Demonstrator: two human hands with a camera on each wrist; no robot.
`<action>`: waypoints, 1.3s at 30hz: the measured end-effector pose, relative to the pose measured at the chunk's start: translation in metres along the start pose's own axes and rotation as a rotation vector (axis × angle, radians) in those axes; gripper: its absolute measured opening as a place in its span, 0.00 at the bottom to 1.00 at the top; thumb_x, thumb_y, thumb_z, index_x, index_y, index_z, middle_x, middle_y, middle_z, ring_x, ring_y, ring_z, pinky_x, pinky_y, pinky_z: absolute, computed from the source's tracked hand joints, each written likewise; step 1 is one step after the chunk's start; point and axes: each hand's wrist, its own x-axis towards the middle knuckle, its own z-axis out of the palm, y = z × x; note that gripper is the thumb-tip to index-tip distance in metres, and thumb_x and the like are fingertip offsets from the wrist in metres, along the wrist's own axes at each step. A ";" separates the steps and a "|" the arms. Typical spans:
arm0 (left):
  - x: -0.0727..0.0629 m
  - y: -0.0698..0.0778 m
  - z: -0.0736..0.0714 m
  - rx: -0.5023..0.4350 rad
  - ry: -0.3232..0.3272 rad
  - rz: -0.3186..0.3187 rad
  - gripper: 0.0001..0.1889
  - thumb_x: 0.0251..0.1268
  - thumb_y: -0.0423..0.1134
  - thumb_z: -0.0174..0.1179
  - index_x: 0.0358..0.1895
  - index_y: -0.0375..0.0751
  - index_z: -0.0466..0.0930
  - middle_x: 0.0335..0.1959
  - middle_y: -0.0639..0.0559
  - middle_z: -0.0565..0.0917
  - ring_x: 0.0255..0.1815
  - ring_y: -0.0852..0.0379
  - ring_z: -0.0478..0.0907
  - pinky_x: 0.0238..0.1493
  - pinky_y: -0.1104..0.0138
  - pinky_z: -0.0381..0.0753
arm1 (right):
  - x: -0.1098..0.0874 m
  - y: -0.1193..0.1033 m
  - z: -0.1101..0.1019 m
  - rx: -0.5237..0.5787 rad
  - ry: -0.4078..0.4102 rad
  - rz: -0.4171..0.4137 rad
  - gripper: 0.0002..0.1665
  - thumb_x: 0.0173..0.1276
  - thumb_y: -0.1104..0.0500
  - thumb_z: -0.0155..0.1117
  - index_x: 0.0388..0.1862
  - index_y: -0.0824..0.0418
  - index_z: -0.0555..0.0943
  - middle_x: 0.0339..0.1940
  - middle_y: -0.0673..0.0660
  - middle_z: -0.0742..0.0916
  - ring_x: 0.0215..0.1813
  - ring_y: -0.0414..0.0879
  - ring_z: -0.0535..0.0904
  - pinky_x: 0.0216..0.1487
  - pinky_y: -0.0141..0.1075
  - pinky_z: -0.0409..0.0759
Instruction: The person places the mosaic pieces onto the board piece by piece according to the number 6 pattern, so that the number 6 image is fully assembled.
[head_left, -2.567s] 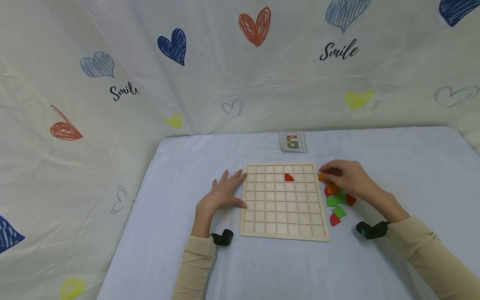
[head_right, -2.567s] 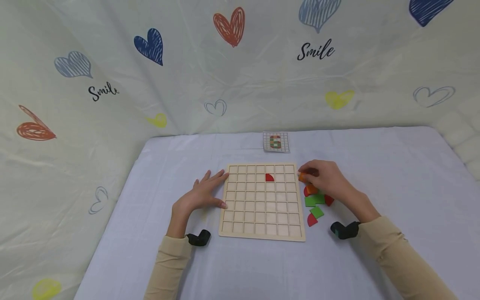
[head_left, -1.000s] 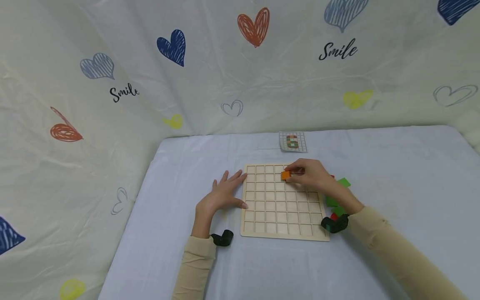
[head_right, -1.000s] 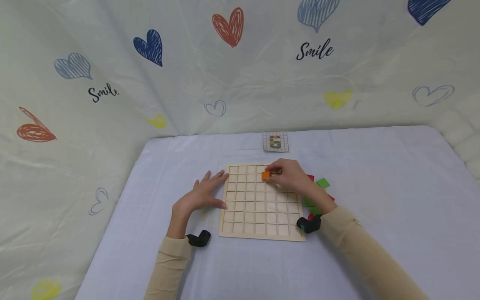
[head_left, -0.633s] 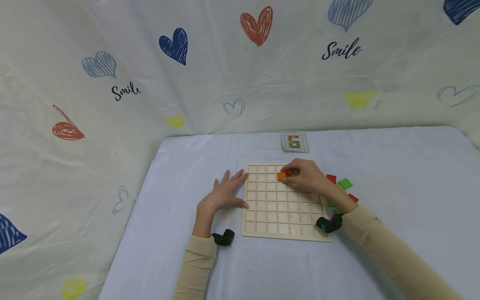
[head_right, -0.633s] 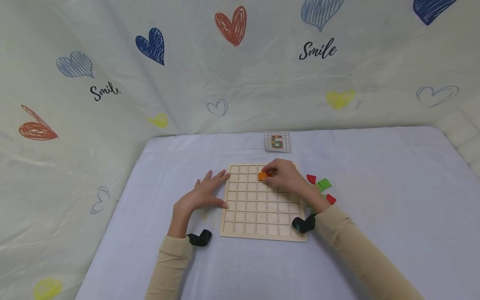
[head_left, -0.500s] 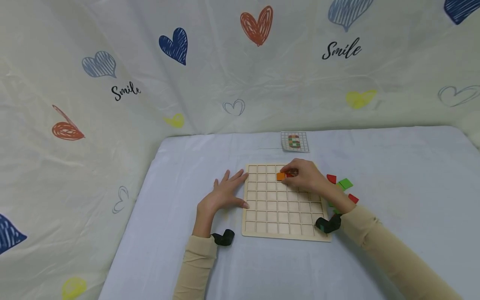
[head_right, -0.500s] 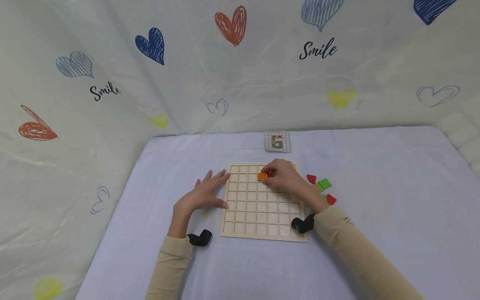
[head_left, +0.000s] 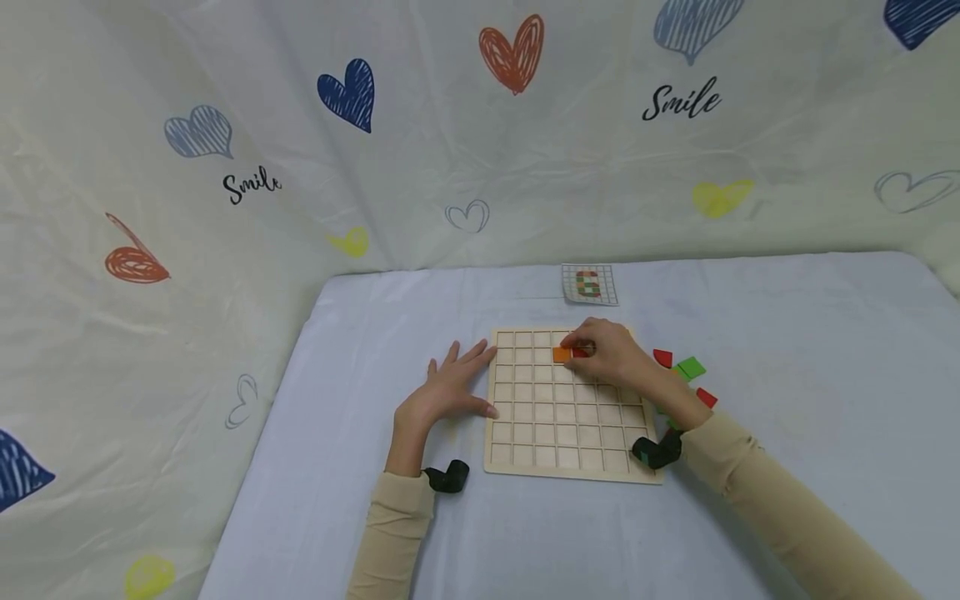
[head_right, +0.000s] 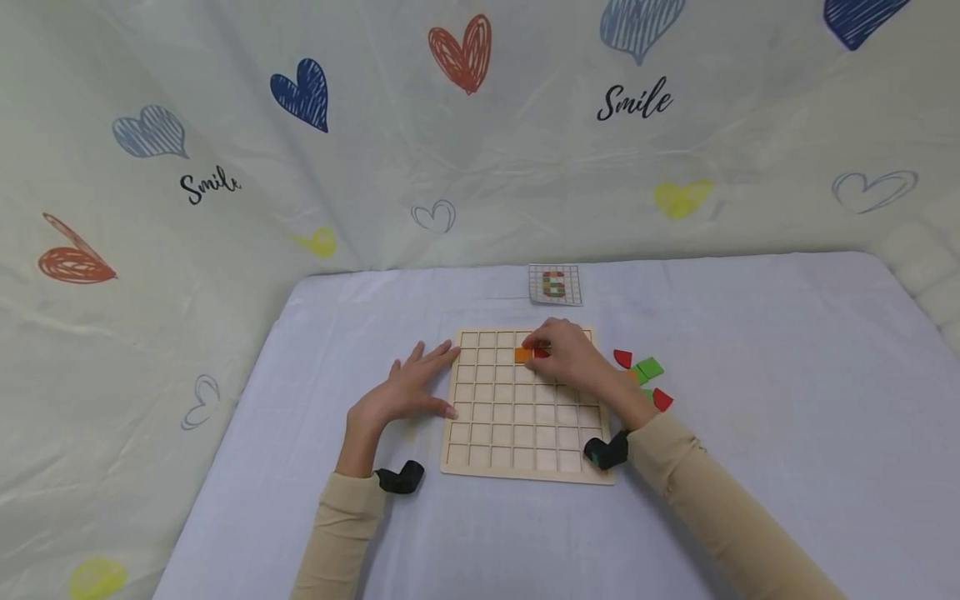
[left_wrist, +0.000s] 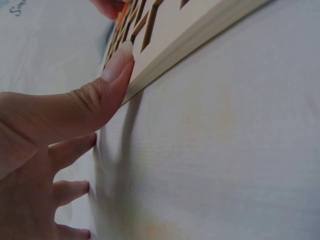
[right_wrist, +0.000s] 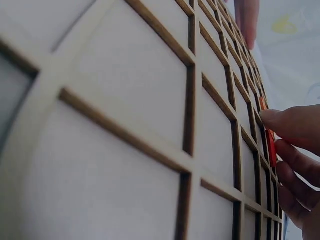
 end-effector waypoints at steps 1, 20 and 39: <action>0.000 0.000 0.000 -0.001 0.000 0.001 0.54 0.53 0.47 0.79 0.83 0.53 0.56 0.86 0.54 0.50 0.86 0.39 0.32 0.79 0.32 0.32 | -0.001 0.000 0.000 -0.005 0.005 -0.004 0.15 0.62 0.63 0.76 0.48 0.65 0.89 0.42 0.60 0.87 0.40 0.52 0.78 0.42 0.42 0.76; -0.001 0.001 0.001 0.010 0.008 0.004 0.54 0.53 0.47 0.79 0.83 0.51 0.56 0.86 0.53 0.52 0.86 0.38 0.34 0.78 0.31 0.33 | -0.040 0.017 -0.031 -0.055 0.029 0.057 0.17 0.64 0.63 0.72 0.52 0.67 0.87 0.49 0.62 0.89 0.52 0.58 0.80 0.54 0.54 0.79; -0.001 0.000 0.002 0.016 0.005 0.013 0.55 0.54 0.47 0.78 0.84 0.52 0.54 0.86 0.54 0.49 0.86 0.39 0.32 0.77 0.30 0.32 | -0.073 0.044 -0.057 -0.113 0.079 0.147 0.20 0.66 0.60 0.74 0.54 0.70 0.85 0.50 0.67 0.88 0.52 0.60 0.80 0.54 0.59 0.82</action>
